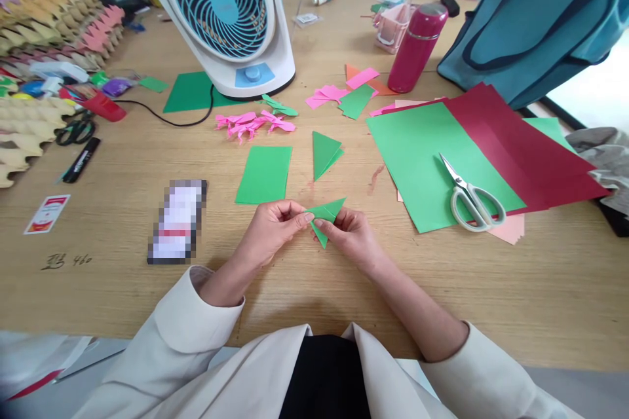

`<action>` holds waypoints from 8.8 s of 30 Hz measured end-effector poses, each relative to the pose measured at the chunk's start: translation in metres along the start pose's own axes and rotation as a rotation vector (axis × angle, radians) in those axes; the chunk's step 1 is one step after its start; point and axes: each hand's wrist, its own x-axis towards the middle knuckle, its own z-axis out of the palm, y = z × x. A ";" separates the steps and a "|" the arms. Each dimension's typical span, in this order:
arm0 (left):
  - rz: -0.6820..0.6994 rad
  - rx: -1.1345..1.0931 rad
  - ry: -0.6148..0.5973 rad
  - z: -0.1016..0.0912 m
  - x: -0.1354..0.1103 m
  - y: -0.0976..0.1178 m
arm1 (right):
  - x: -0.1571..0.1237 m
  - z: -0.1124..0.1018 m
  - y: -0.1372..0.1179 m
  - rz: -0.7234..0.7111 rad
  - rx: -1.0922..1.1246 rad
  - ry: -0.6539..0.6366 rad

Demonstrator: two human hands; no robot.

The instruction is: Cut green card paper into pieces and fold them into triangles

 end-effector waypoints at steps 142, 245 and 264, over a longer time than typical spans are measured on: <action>-0.156 -0.140 0.033 0.013 0.002 -0.012 | 0.008 -0.009 0.000 -0.022 0.040 0.093; -0.100 -0.140 0.073 0.009 0.005 -0.014 | 0.007 -0.015 0.008 -0.080 -0.162 0.026; -0.109 -0.204 0.086 0.010 0.004 -0.008 | 0.005 -0.013 -0.001 -0.018 -0.241 -0.062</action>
